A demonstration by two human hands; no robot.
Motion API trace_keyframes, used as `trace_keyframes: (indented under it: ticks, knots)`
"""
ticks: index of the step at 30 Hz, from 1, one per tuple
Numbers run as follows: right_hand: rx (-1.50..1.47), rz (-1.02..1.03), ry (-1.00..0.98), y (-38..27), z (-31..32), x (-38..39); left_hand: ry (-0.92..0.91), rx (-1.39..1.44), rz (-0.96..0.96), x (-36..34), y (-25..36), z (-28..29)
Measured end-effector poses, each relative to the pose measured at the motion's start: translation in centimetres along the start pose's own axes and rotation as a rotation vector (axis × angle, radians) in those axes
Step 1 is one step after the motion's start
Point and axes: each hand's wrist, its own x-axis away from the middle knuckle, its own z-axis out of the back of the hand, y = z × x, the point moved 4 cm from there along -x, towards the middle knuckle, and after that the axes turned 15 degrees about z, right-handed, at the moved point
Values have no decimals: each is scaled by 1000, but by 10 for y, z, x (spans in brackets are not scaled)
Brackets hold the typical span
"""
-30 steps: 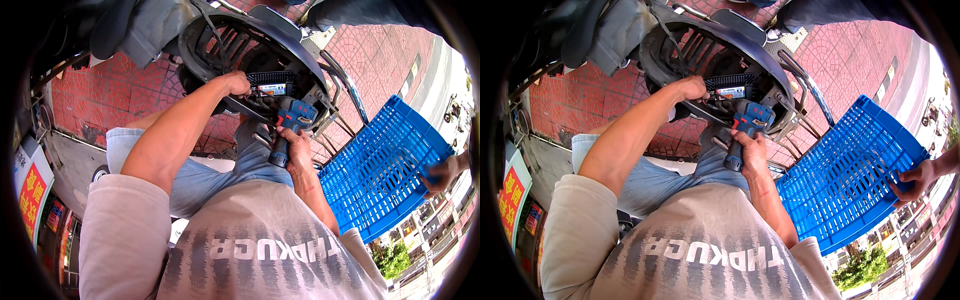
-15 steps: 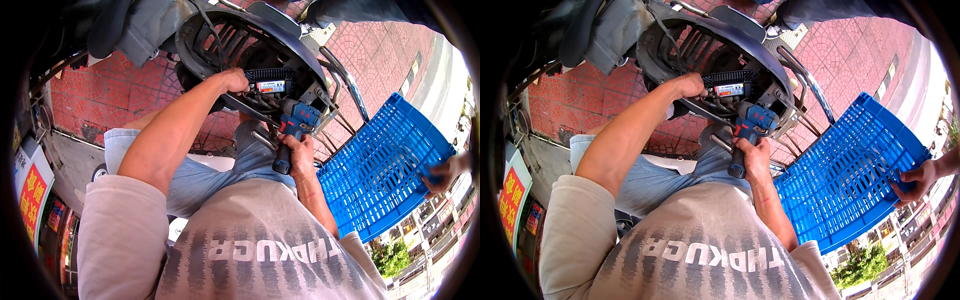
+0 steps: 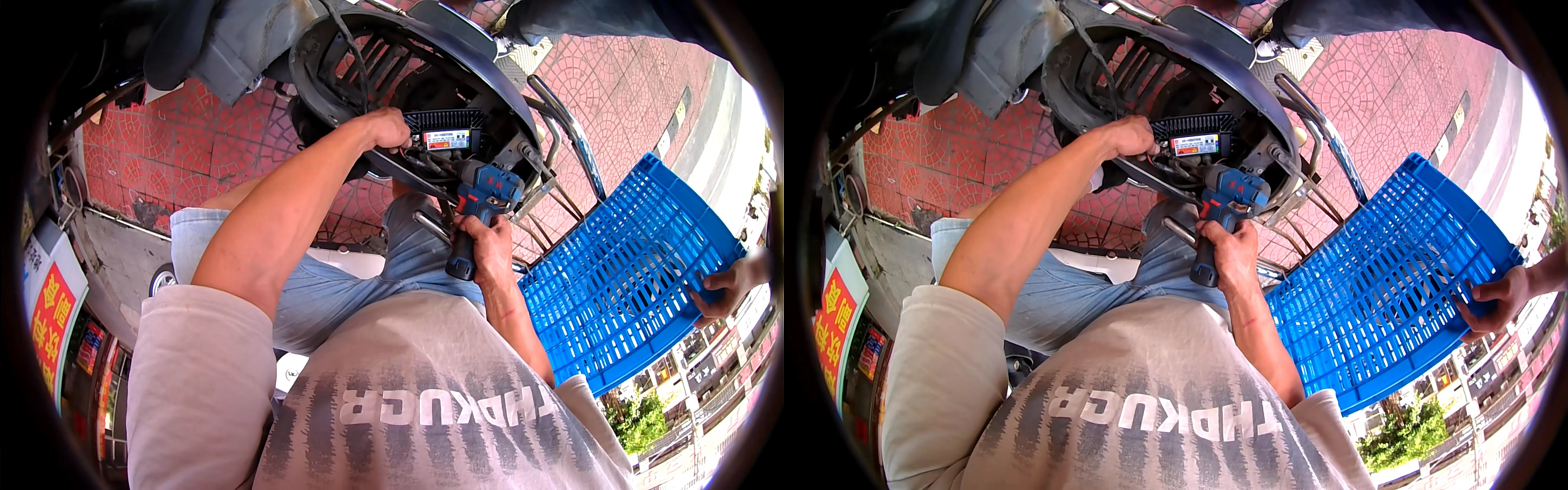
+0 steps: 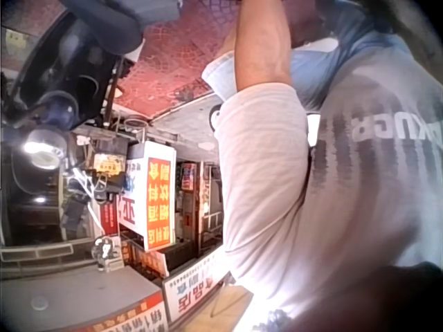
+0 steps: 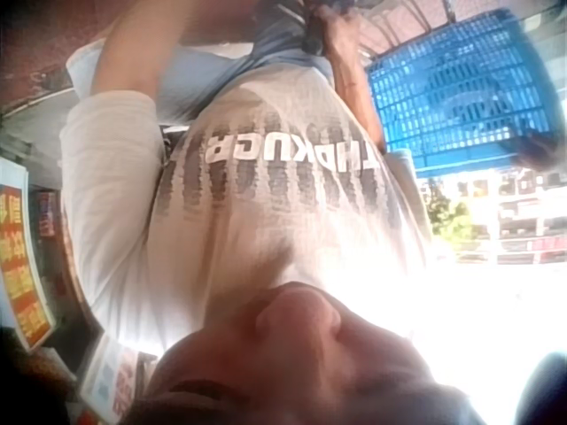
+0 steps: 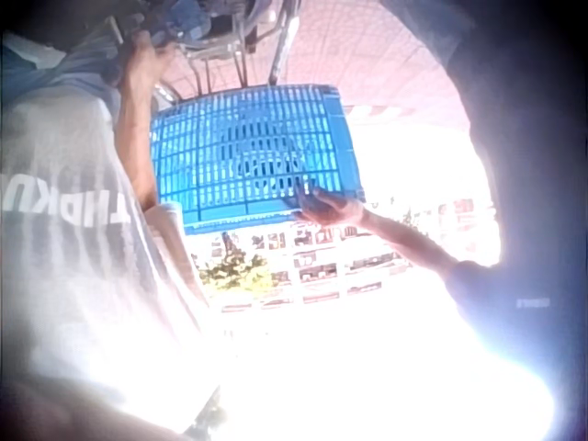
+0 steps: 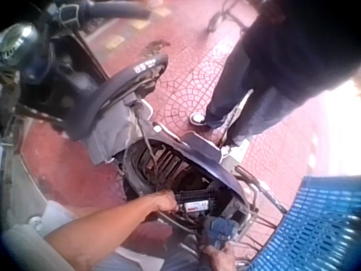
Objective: The person works on the internal components of a scooter's front assembly, using a cordless drill to tighten screws on a black rectangular module. They manipulate wires and adjust the position of the module within the frame. The person then places a blue plastic basket onto the scooter's front rack and walks into a cluttered workshop.
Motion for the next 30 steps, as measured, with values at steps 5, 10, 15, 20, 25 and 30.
trace_keyframes:
  ticks: [5, 10, 15, 20, 25, 30]
  knots:
    - [-68, -16, -10, 7, 0, -2, -3, -15, -3, -1, 0, 0]
    - [-106, 2, -28, 6, 2, -2, -3, -16, 5, 0, 0, 0]
    - [251, 246, -185, 1, 9, -12, -34, 24, 17, -3, 0, 1]
    - [-62, 22, -83, 10, 7, -8, -38, 26, 40, -1, 1, 0]
    - [-142, -17, -66, 14, 3, -4, -71, 77, 84, 6, 3, 2]
    - [329, 391, -186, -1, 7, -11, -88, 97, 65, 7, 4, 4]
